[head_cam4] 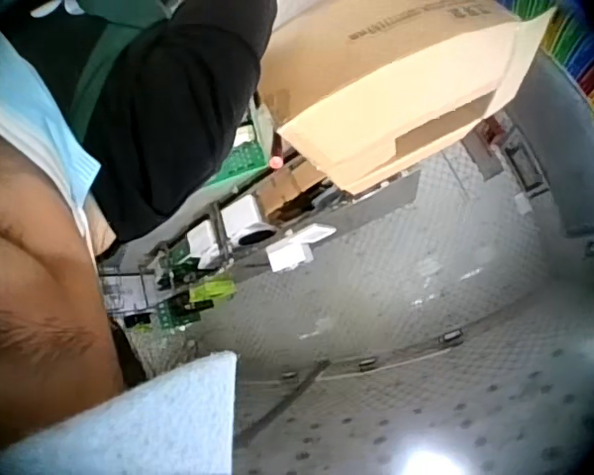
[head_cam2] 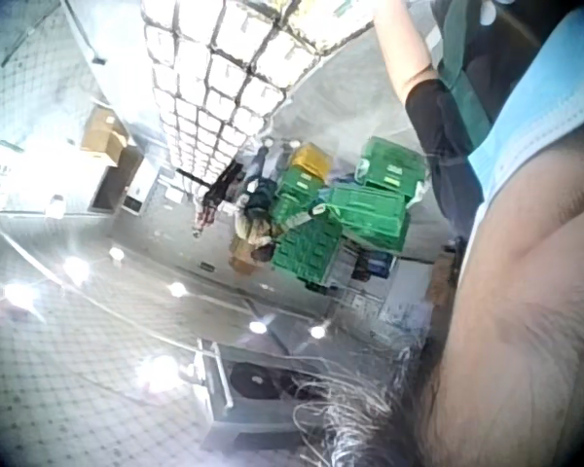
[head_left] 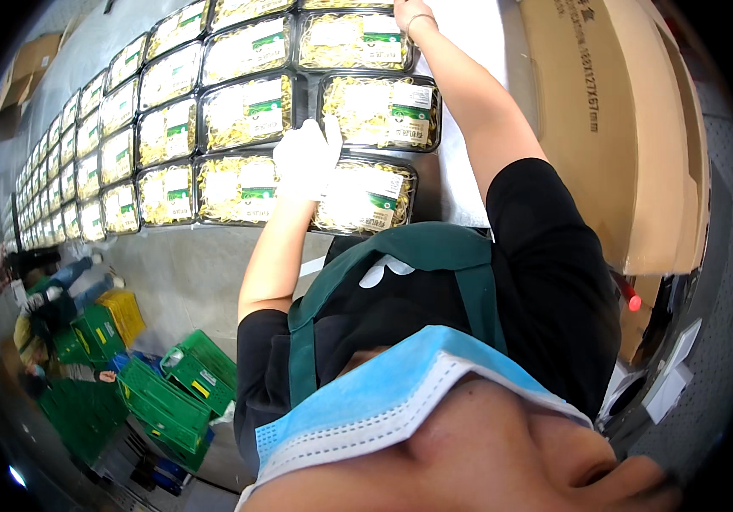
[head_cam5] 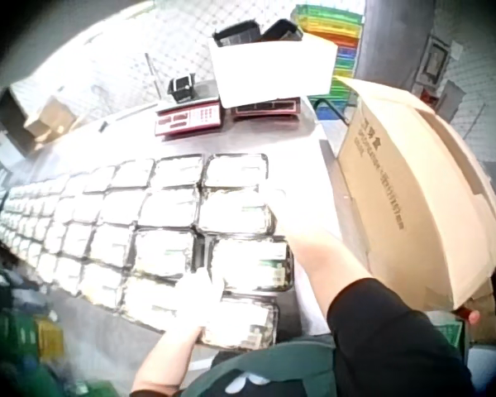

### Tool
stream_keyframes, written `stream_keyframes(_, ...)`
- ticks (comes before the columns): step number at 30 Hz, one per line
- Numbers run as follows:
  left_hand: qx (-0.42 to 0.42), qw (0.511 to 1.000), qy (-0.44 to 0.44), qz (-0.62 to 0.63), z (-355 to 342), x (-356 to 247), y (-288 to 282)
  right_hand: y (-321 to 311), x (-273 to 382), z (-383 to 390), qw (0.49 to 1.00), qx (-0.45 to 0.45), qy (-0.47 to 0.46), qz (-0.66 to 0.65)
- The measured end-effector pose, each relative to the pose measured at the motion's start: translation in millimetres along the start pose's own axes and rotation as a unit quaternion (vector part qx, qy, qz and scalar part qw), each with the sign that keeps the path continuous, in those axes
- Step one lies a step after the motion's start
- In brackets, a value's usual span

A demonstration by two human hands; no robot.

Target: The person applies labels to pre-packaged food containers on a table, then transfers the labeled containers into a green plastic crate. The person also handles empty black trays, placing them into a separate crate.

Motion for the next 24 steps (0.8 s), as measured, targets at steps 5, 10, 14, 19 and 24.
stream_keyframes(5, -0.014, 0.989, 0.134, 0.062, 4.7, -23.4, -30.7, -65.5, 31.7, 44.8, 0.981, -0.104, -0.070, -0.148)
stream_keyframes(10, 0.093, 0.991, 0.061, 0.072, 10.1, 4.2, -3.3, -215.4, 85.5, 243.4, 0.832, -0.459, -0.285, 0.129)
stream_keyframes(14, -0.111, 0.950, 0.270, 0.114, 28.1, -44.9, -65.9, -279.5, 57.9, 430.1, 0.786, -0.563, -0.240, 0.090)
stream_keyframes(19, -0.188, 0.888, 0.315, 0.276, 27.7, -73.1, -127.3, -240.1, 17.4, 648.7, 0.763, -0.628, -0.020, 0.151)
stream_keyframes(24, -0.187, 0.845, 0.368, 0.340, 78.5, -133.2, -167.6, -155.4, 8.5, 856.7, 0.645, -0.640, 0.402, 0.110)
Point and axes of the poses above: each hand's wrist, its own z-axis away from the middle knuckle, its own y-axis out of the palm, x = y × z, the point moved 8 cm from there along -z, towards the middle knuckle, and after that the axes turned 12 degrees about -y, right-handed, at the moved point
